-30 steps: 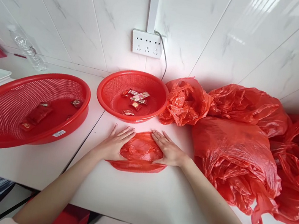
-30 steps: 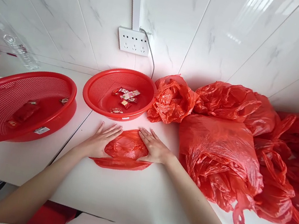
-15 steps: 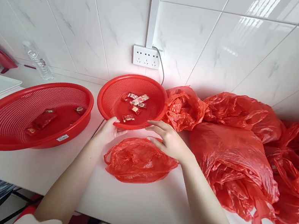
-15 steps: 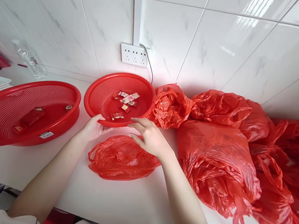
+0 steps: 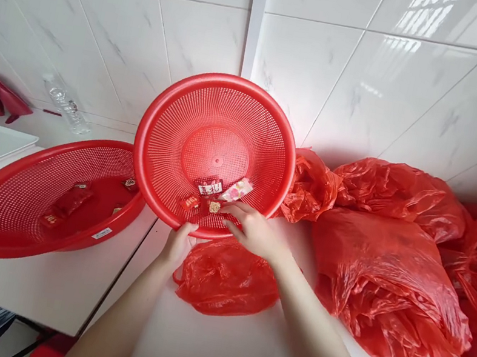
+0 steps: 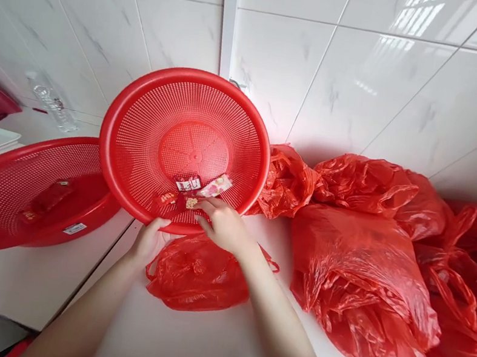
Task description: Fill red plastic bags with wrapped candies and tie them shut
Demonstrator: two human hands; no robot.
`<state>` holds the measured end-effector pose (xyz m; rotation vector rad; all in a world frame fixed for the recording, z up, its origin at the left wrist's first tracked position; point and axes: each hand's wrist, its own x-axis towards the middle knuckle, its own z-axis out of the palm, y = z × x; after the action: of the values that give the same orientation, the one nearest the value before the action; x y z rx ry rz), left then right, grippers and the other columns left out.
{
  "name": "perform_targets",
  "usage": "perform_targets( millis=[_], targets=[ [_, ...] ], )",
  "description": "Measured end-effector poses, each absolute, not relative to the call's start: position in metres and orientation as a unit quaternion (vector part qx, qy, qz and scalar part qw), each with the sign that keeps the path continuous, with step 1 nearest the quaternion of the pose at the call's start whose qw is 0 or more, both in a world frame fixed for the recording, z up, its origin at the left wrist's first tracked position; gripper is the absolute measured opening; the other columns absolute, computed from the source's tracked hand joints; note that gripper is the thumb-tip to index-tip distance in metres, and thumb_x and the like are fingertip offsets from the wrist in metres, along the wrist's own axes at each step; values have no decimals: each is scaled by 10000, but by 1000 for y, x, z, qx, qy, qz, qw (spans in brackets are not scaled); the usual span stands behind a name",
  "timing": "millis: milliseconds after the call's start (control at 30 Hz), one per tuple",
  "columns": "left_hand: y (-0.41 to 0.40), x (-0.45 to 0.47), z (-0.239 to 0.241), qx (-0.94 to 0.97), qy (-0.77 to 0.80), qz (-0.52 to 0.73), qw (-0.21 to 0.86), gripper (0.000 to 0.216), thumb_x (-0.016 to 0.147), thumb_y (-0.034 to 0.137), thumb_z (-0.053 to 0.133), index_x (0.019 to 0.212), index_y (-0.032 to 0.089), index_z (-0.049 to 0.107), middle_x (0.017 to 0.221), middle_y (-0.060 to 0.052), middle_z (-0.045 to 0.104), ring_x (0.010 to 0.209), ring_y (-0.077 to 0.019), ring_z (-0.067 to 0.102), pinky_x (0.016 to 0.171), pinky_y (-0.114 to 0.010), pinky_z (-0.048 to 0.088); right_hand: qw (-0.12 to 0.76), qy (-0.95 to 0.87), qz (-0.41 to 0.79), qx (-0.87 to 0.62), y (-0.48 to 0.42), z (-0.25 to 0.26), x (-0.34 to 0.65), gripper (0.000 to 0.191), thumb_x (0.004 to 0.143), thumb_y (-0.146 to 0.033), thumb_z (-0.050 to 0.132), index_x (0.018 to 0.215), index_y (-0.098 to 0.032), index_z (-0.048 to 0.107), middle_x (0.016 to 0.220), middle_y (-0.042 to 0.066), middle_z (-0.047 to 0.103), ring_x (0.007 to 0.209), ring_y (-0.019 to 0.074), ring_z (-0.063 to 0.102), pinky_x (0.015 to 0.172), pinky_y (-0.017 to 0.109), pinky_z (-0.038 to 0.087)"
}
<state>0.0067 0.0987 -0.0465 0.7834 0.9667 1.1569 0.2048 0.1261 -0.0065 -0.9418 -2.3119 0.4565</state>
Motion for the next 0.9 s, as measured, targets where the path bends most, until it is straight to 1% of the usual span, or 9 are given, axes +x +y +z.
perform_targets(
  millis=[67, 167, 233, 300, 467, 600, 700, 800, 900],
  targets=[
    [97, 9, -50, 350, 427, 502, 666, 438, 734, 281, 517, 1140, 142, 607, 1023, -94, 710, 1010, -299, 666, 837, -467, 551, 286, -876, 164, -353, 129, -17, 196, 340, 957, -284, 479, 1272, -174, 541, 1326, 129, 552, 1215, 226, 537, 1033, 386, 442],
    [97, 12, -57, 343, 422, 518, 661, 430, 725, 251, 537, 1141, 156, 596, 1053, -86, 706, 1033, -295, 658, 849, -454, 547, 267, -879, 145, -367, 130, -29, 187, 453, 957, -382, 479, 1351, -159, 483, 1445, 161, 449, 1350, 276, 407, 1097, 466, 361],
    [98, 12, -61, 341, 423, 526, 654, 388, 722, 247, 547, 1092, 147, 610, 1059, -93, 706, 1040, -300, 654, 858, -454, 543, 250, -881, 157, -369, 129, -33, 186, 518, 953, -445, 472, 1380, -153, 458, 1412, 175, 487, 1340, 299, 418, 1097, 512, 340],
    [99, 10, -62, 347, 427, 525, 649, 353, 738, 262, 544, 1058, 135, 624, 1066, -104, 707, 1040, -303, 653, 863, -456, 539, 245, -882, 199, -351, 127, -32, 189, 520, 946, -454, 485, 1373, -158, 471, 1323, 169, 565, 1251, 288, 509, 1056, 495, 389],
    [104, 4, -63, 361, 422, 513, 654, 337, 776, 299, 536, 1036, 121, 656, 1090, -122, 705, 1068, -312, 645, 867, -445, 537, 303, -820, 342, -344, 126, -22, 208, 299, 970, -318, 454, 1199, -191, 601, 1076, 75, 687, 962, 190, 639, 880, 339, 497],
    [107, 4, -65, 351, 419, 528, 650, 312, 771, 260, 552, 1030, 137, 674, 1049, -97, 721, 1059, -304, 653, 873, -439, 538, 330, -719, 487, -371, 129, -14, 227, 325, 940, -445, 484, 1019, -165, 627, 838, 16, 679, 729, 147, 625, 679, 266, 498],
    [108, 5, -67, 348, 419, 534, 647, 279, 776, 243, 547, 999, 141, 680, 1016, -86, 729, 1030, -297, 667, 877, -438, 537, 275, -711, 546, -347, 130, -8, 240, 332, 865, -457, 601, 1003, -159, 650, 801, 14, 690, 677, 142, 626, 627, 251, 487],
    [107, 6, -69, 357, 419, 533, 642, 283, 788, 258, 545, 1010, 141, 677, 1043, -90, 723, 1034, -298, 665, 872, -435, 538, 219, -776, 462, -369, 129, -8, 243, 247, 862, -401, 618, 921, -173, 693, 811, 29, 712, 702, 158, 646, 652, 263, 488],
    [104, 9, -69, 364, 423, 522, 645, 297, 798, 268, 540, 1043, 157, 666, 1066, -85, 717, 1064, -296, 653, 860, -427, 543, 279, -796, 310, -439, 132, -18, 230, 231, 936, -349, 516, 962, -180, 673, 881, 62, 715, 773, 179, 661, 731, 300, 498]
  ],
)
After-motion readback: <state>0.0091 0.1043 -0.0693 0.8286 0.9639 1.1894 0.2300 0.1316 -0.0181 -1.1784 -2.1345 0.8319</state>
